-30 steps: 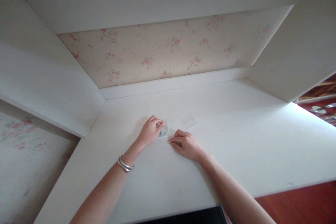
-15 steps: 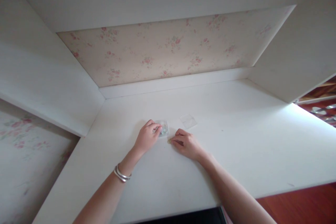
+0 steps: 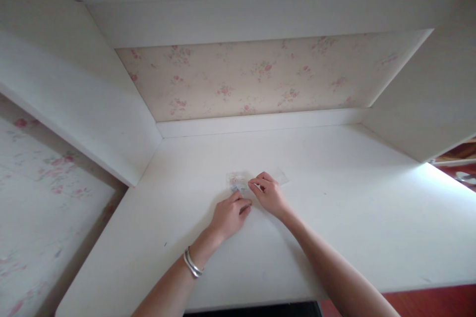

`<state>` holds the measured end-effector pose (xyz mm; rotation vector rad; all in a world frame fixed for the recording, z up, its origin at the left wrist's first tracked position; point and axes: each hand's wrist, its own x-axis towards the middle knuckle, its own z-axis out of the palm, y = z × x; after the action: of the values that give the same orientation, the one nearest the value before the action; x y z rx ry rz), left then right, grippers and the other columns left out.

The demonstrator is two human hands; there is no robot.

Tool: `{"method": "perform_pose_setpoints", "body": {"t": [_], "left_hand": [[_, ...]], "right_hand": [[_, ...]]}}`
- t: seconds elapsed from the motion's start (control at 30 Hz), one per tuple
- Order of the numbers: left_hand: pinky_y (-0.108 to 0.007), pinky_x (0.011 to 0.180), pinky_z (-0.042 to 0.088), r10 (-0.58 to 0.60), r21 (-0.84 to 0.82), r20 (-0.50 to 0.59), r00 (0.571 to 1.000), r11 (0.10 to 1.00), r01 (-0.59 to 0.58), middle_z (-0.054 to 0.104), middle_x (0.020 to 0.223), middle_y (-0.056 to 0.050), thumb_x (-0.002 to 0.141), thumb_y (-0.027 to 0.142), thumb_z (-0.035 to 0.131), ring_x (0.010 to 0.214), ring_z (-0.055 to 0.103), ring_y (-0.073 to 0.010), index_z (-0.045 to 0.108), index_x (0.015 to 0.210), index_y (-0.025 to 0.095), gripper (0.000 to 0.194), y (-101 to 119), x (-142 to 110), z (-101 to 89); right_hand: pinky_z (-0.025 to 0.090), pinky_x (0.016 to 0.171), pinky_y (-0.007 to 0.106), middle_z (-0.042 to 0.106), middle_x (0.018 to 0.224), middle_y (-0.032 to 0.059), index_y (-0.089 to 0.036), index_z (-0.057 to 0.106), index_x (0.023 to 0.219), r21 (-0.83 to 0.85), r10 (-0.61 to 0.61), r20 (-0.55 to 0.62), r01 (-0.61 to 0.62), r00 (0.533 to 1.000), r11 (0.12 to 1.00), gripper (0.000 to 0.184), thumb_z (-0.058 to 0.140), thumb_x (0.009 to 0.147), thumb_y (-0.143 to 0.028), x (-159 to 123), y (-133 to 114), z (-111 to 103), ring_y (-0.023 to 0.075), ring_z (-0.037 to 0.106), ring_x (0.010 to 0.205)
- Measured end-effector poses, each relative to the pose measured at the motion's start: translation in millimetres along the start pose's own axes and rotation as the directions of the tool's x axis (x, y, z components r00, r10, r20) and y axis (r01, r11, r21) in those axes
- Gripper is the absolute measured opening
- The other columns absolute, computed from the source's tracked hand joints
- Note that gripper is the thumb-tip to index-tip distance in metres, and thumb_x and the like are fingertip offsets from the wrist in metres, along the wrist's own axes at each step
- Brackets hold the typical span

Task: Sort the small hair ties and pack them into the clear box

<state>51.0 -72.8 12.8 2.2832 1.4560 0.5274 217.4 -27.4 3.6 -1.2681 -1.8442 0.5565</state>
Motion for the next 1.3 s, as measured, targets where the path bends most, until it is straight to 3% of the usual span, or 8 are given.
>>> {"method": "perform_pose_setpoints", "body": {"t": [0.3,0.47,0.63,0.93,1.1,1.3], "left_hand": [[-0.023,0.068,0.044,-0.016,0.031,-0.031,0.999,0.999,0.017,0.063,0.092,0.001,0.089,0.033,0.048,0.077,0.061,-0.0127,0.067,0.095,0.029,0.021,1.1,-2.2,1.1],[-0.023,0.067,0.044,-0.016,0.035,-0.039,0.999,0.999,0.018,0.063,0.094,0.002,0.088,0.038,0.049,0.079,0.062,-0.0134,0.067,0.093,0.029,0.021,1.0,-2.1,0.6],[-0.023,0.066,0.044,-0.006,0.043,-0.039,0.999,0.999,0.008,0.063,0.09,0.002,0.092,0.034,0.044,0.076,0.061,-0.012,0.067,0.093,0.029,0.024,0.7,-1.0,1.3],[-0.023,0.064,0.043,0.013,0.059,-0.02,1.0,0.998,-0.011,0.062,0.091,0.0,0.09,0.036,0.047,0.076,0.061,-0.0127,0.067,0.095,0.028,0.022,1.5,-2.5,3.4],[-0.023,0.066,0.043,-0.028,-0.101,-0.038,0.999,0.995,0.024,0.061,0.087,-0.001,0.089,0.035,0.048,0.07,0.058,-0.0119,0.068,0.091,0.025,0.022,-3.8,1.4,4.4],[-0.022,0.06,0.04,-0.079,-0.364,-0.021,0.997,0.929,0.066,0.057,0.077,-0.001,0.085,0.037,0.053,0.067,0.053,-0.0122,0.069,0.084,0.02,0.023,-8.6,7.0,-2.2]], "right_hand": [[0.04,0.064,0.024,0.058,0.082,0.0013,-0.022,0.071,0.084,-0.081,0.037,0.013,-0.036,0.999,0.996,0.018,0.053,0.084,-0.028,27.2,3.2,15.0,0.0104,0.052,0.067],[0.04,0.06,0.025,0.057,0.079,0.0011,-0.023,0.07,0.085,-0.019,0.098,-0.005,-0.098,0.995,0.995,0.019,0.053,0.085,-0.032,7.8,6.9,3.4,0.0107,0.05,0.062],[0.04,0.059,0.024,0.057,0.079,0.0008,-0.023,0.07,0.084,0.026,0.129,0.061,-0.131,0.99,0.991,0.021,0.052,0.086,-0.034,-20.6,7.1,-7.5,0.0104,0.049,0.061],[0.041,0.063,0.023,0.056,0.084,0.002,-0.023,0.069,0.087,0.043,0.027,0.138,-0.033,0.99,0.999,0.019,0.052,0.087,-0.028,-33.6,7.7,-11.7,0.0104,0.053,0.067],[0.041,0.062,0.022,0.055,0.081,0.0013,-0.023,0.069,0.083,0.05,0.01,0.149,-0.018,0.989,0.999,0.018,0.052,0.087,-0.027,-32.8,7.4,-12.4,0.0099,0.053,0.067],[0.039,0.059,0.021,0.055,0.081,0.0006,-0.024,0.069,0.083,0.043,-0.018,0.193,0.01,0.981,0.999,0.017,0.053,0.086,-0.027,-33.3,6.4,-15.1,0.009,0.051,0.064]]}}
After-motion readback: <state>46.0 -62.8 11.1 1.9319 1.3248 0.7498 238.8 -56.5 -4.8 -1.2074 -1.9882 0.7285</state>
